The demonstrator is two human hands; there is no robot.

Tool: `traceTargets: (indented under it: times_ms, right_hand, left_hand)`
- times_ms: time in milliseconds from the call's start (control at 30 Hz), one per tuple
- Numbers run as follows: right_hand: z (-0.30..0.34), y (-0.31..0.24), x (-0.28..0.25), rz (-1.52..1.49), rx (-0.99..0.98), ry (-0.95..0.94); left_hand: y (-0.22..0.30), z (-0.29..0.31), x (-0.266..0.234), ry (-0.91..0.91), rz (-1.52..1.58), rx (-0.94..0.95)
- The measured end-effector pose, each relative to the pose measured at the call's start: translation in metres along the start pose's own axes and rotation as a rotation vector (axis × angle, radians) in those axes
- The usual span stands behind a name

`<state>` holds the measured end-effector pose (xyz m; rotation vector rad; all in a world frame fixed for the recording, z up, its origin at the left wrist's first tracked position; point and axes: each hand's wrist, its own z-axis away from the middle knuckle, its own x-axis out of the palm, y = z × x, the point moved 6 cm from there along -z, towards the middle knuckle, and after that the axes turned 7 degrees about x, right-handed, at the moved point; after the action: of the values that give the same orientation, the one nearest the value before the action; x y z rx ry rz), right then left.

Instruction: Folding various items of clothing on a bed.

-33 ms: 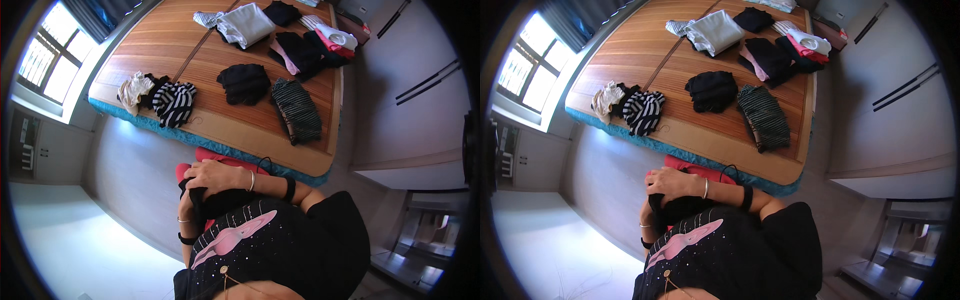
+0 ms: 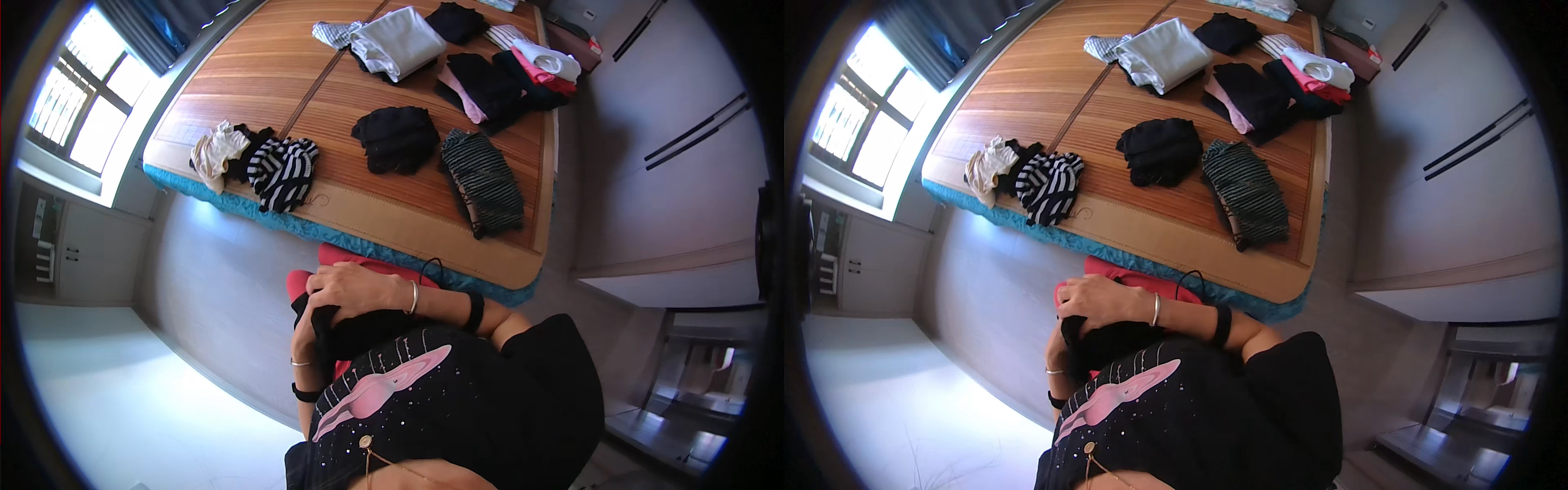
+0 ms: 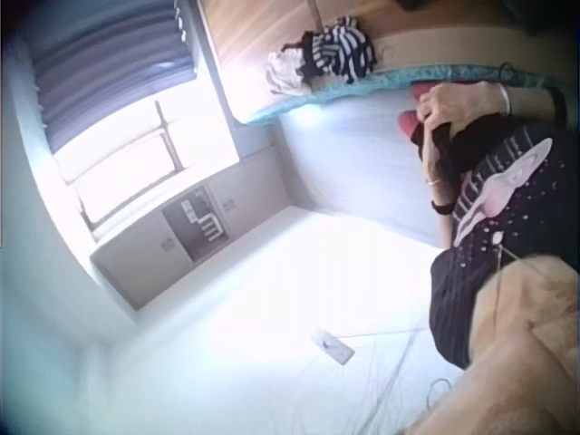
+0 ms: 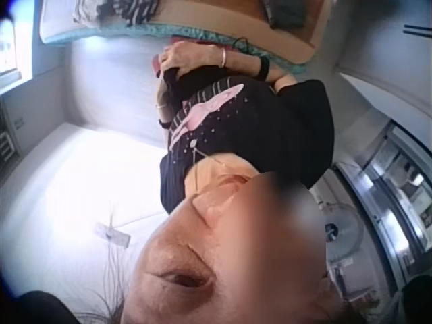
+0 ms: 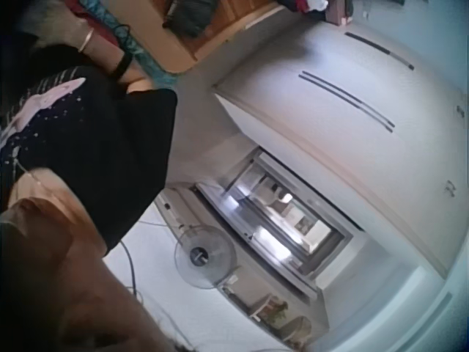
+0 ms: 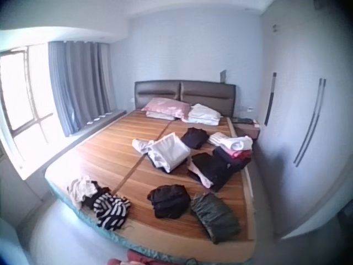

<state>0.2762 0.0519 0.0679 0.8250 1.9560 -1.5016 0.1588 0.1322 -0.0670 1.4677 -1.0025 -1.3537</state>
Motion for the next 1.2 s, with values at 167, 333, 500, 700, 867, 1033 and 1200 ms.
traceTargets:
  times_ms: [167, 333, 500, 700, 867, 1033, 1200]
  right_hand:
    - [0.027, 0.029, -0.031, -0.267, 0.254, 0.447]
    - [0.036, 0.051, -0.065, -0.356, 0.304, 0.813]
    - [0.027, 0.051, -0.054, -0.321, 0.253, 0.696]
    - [0.029, 0.035, -0.061, -0.143, 0.304, 0.752]
    - [0.026, 0.02, -0.066, 0.076, 0.204, 0.8]
    - [0.018, 0.011, -0.07, -0.099, 0.093, 0.889]
    - [-0.011, -0.011, -0.087, -0.269, -0.02, 0.93]
  left_hand:
    - [-0.001, -0.009, -0.002, 0.274, 0.755, -0.316]
    - [0.015, 0.001, -0.015, 0.3, 0.963, 0.006]
    - [0.007, -0.013, -0.01, 0.342, 0.709, -0.085]
    - [0.098, -0.05, -0.022, 0.535, 0.944, 0.256]
    - [0.121, -0.06, -0.017, 0.484, 0.87, 0.299]
    - [0.13, -0.069, -0.009, 0.407, 1.516, 0.268]
    - [0.129, -0.076, -0.031, 0.453, 0.668, 0.295]
